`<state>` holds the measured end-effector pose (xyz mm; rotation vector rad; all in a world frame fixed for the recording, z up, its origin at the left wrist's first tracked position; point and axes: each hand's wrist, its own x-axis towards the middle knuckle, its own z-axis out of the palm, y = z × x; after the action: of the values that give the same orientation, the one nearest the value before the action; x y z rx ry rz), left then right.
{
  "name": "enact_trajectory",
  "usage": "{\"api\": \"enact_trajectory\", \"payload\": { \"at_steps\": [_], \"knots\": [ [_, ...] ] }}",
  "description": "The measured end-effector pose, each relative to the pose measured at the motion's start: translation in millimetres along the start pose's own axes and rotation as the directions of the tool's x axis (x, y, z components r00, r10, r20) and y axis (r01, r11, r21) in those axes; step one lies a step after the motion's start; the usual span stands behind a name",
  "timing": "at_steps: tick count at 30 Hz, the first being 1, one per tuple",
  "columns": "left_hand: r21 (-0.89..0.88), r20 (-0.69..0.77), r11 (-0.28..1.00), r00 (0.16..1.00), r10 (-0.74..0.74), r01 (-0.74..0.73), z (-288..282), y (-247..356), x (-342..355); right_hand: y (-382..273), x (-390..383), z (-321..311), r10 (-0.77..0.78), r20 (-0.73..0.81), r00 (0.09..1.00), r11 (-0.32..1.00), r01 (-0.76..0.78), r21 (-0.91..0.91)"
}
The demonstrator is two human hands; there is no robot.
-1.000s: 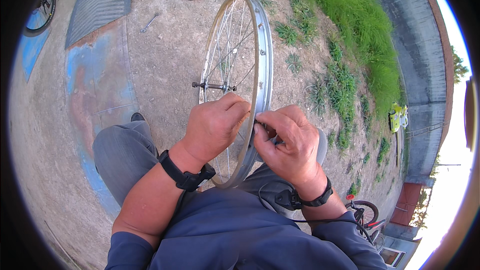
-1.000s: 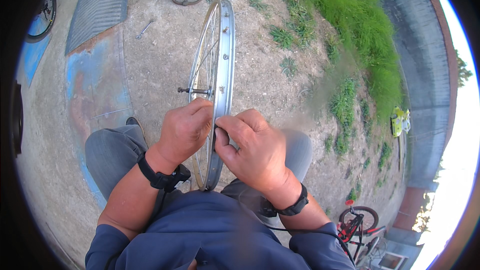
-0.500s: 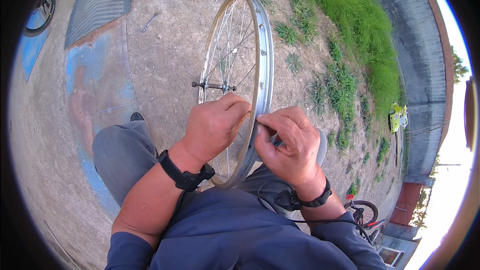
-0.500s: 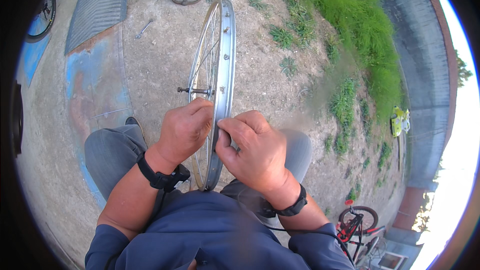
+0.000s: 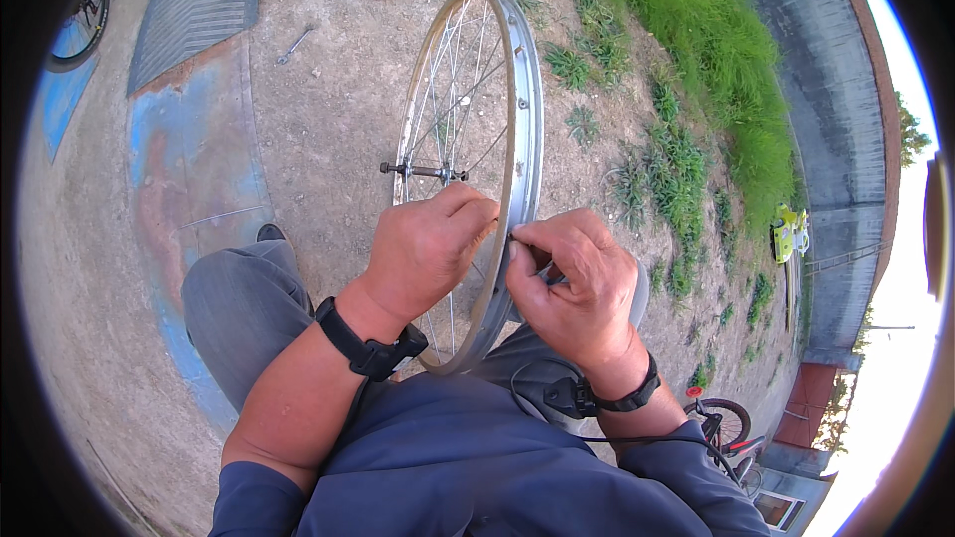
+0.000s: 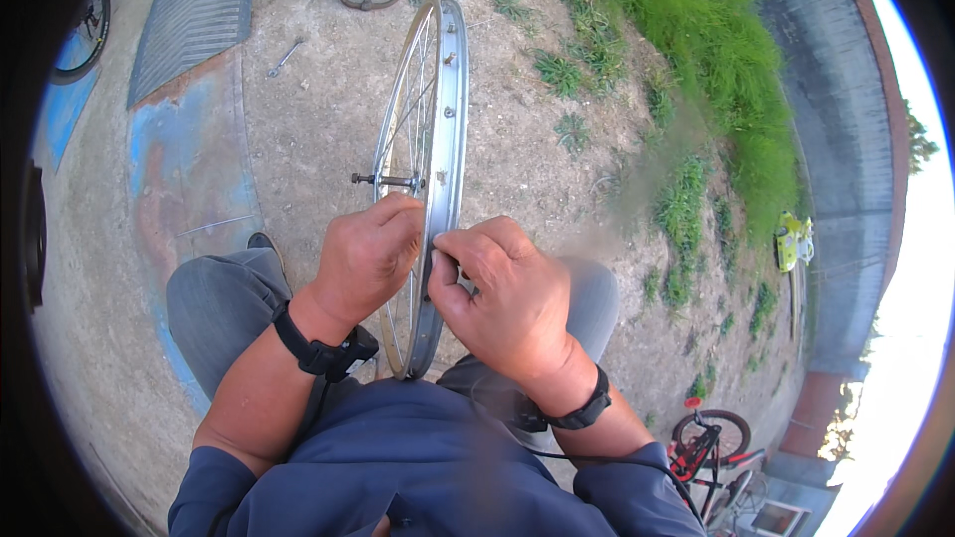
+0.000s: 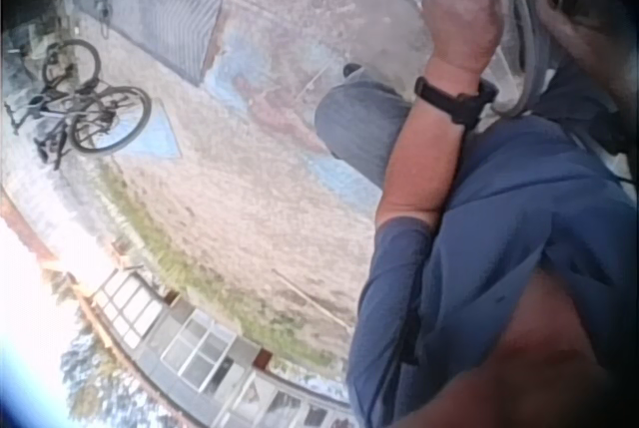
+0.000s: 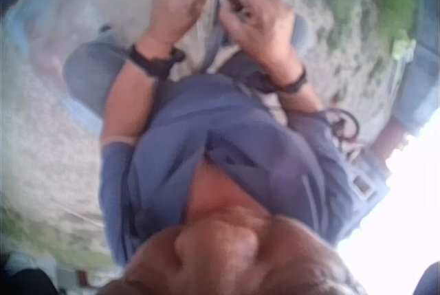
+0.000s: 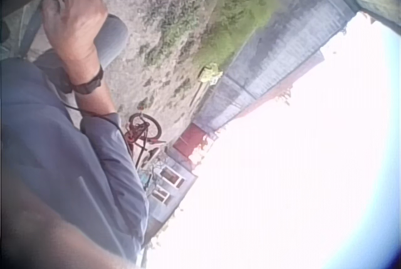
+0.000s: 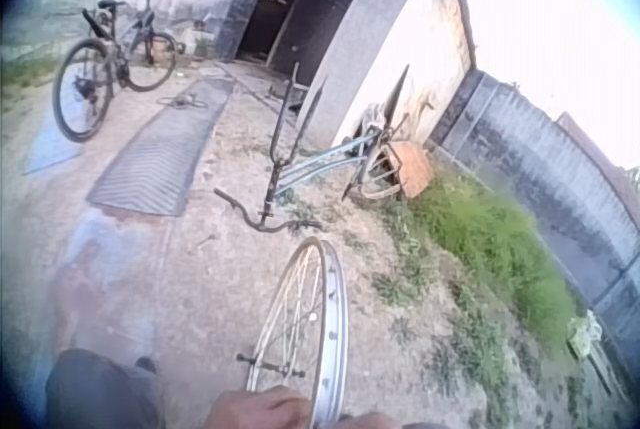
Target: The person laces a bicycle wheel by inserting spokes through the rim and hub, threading them through existing spokes, and securing them with nipples. The person works methodically around the wheel, adjusting spoke placement and tension.
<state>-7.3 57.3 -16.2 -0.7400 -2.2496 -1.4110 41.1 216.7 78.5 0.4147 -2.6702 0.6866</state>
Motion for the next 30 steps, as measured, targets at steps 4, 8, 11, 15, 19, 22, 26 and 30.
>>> {"api": "enact_trajectory", "payload": {
  "at_steps": [4,8,11,15,19,22,26,30],
  "knots": [
    [-0.005,-0.001,1.0,1.0,-0.004,0.004,0.3,-0.3,-0.3,-0.4,0.5,-0.6,0.011,0.001,1.0,1.0,-0.011,0.005],
    [-0.014,-0.003,1.0,1.0,0.006,-0.006,1.9,-0.9,-1.0,-2.4,0.4,-3.7,0.038,0.019,0.999,0.999,-0.038,-0.018],
    [-0.013,0.0,1.0,1.0,0.007,-0.007,2.1,-1.3,-1.8,-3.3,1.9,-5.4,0.045,0.032,0.998,0.999,-0.044,-0.025],
    [-0.009,0.001,1.0,1.0,0.007,-0.007,2.0,-1.3,-2.1,-3.6,3.3,-7.6,0.047,0.064,0.997,0.999,-0.046,-0.008],
    [-0.011,0.007,1.0,1.0,0.007,-0.007,1.7,-1.7,-1.9,-2.2,3.1,-7.2,0.042,0.071,0.997,0.999,-0.043,0.011],
    [-0.004,0.009,1.0,1.0,0.008,-0.008,1.4,-1.6,-1.7,-1.5,2.2,-6.3,0.037,0.057,0.998,0.999,-0.037,0.011],
    [-0.009,0.017,1.0,1.0,0.015,-0.014,1.2,-1.5,-1.4,-1.3,1.9,-6.8,0.034,0.063,0.997,0.999,-0.034,-0.001],
    [-0.011,0.018,1.0,1.0,0.019,-0.018,1.3,-1.7,-1.5,-2.2,3.0,-6.2,0.042,0.07,0.997,0.999,-0.04,-0.022]
  ]
}}
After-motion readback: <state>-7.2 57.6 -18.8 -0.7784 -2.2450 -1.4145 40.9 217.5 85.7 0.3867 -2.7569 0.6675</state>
